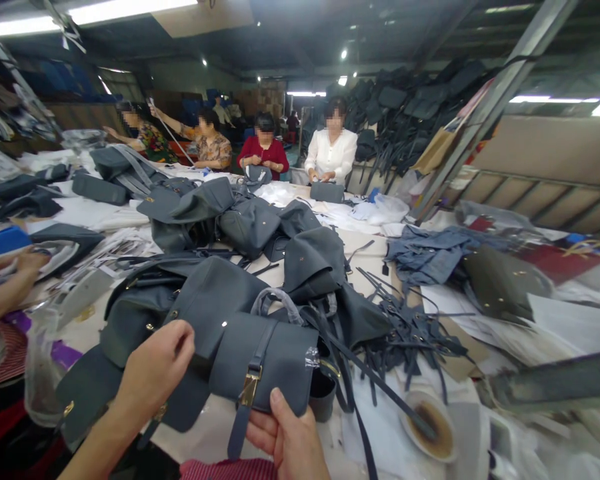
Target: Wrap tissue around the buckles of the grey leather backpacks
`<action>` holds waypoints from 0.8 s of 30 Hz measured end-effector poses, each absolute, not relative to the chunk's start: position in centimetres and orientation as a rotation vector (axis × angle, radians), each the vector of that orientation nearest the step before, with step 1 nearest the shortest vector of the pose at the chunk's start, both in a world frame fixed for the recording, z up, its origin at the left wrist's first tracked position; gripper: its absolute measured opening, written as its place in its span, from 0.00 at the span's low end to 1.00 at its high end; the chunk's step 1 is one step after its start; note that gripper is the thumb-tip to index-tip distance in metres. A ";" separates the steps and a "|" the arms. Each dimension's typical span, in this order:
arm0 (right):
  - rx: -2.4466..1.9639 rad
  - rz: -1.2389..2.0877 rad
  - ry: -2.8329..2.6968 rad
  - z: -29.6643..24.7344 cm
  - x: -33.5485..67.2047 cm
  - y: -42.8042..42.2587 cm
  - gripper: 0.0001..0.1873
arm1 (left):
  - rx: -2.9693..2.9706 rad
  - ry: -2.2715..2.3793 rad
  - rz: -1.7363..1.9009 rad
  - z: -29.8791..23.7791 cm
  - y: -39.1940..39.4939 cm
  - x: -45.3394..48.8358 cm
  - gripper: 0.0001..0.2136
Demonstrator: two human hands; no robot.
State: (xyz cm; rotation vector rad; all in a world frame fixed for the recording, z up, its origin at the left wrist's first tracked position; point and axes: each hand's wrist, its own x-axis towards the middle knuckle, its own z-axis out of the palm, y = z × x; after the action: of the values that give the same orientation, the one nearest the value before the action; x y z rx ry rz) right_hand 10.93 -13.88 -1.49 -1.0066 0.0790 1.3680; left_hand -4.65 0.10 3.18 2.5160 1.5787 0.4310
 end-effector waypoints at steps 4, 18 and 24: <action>-0.995 1.380 0.061 -1.7 10.9 -13.8 0.45 | 2.236 1.259 0.267 3.3 -2.4 -4.1 0.11; -1.011 1.408 0.053 -1.5 10.8 -14.2 0.31 | 2.654 0.730 0.285 -0.7 -4.6 -1.7 0.09; -1.054 1.431 0.076 -1.3 10.8 -13.9 0.31 | 2.894 0.813 0.361 -1.6 -2.9 -1.2 0.11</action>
State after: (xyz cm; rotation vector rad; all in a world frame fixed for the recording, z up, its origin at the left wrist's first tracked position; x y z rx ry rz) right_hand 10.80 -13.91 -1.28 -1.0537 0.0764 1.4314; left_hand -1.22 -2.88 -1.64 2.8939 0.8127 0.3605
